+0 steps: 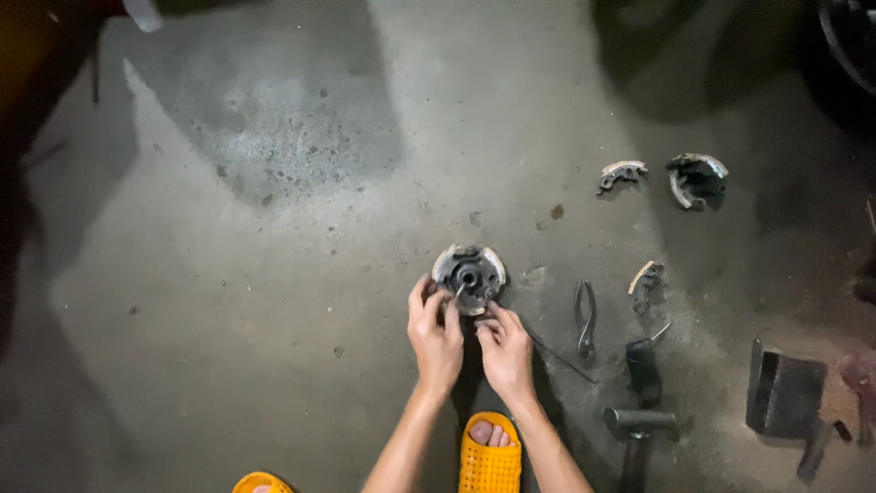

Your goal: Assembling motorcycle clutch shoes by attaching springs using a screwdriver while sitting on the floor

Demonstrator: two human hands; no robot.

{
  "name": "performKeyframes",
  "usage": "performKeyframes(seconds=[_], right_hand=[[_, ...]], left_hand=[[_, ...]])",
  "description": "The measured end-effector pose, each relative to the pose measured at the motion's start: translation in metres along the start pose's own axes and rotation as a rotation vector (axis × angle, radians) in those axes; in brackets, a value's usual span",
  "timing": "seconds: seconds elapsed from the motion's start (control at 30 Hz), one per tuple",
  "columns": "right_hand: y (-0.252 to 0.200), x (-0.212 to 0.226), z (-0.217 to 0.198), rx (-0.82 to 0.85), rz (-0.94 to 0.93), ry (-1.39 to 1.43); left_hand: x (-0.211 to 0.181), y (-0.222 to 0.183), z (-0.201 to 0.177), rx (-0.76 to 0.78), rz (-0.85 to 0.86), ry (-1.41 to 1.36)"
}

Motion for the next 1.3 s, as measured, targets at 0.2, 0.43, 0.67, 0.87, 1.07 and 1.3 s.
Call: performKeyframes(seconds=[0.2, 0.43, 0.67, 0.87, 1.07, 1.3], right_hand=[[-0.001, 0.039, -0.047, -0.07, -0.103, -0.357], [-0.018, 0.031, -0.108, -0.121, -0.157, -0.661], [-0.031, 0.018, -0.103, -0.103, -0.137, -0.614], [-0.027, 0.04, -0.086, -0.076, -0.148, -0.585], [-0.01, 0.022, -0.099, -0.067, -0.176, -0.619], [0.027, -0.012, -0.15, -0.031, 0.305, -1.152]], left_hand=[[-0.012, 0.032, 0.001, 0.181, 0.459, 0.248], [-0.006, 0.038, 0.014, 0.324, 0.515, 0.304], [0.0, 0.039, 0.027, 0.296, 0.516, 0.362], [-0.013, 0.037, 0.03, 0.31, 0.626, 0.561], [-0.016, 0.034, 0.04, 0.353, 0.669, 0.691], [-0.015, 0.029, 0.052, 0.303, 0.681, 0.867]])
Point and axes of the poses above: each hand's wrist, its own y-axis towards the middle knuckle, its own z-axis out of the palm, x = y × z, the point moved 3 cm from there along y, towards the middle knuckle, and after that the axes turned 4 degrees about -z, right-handed, at the moved point
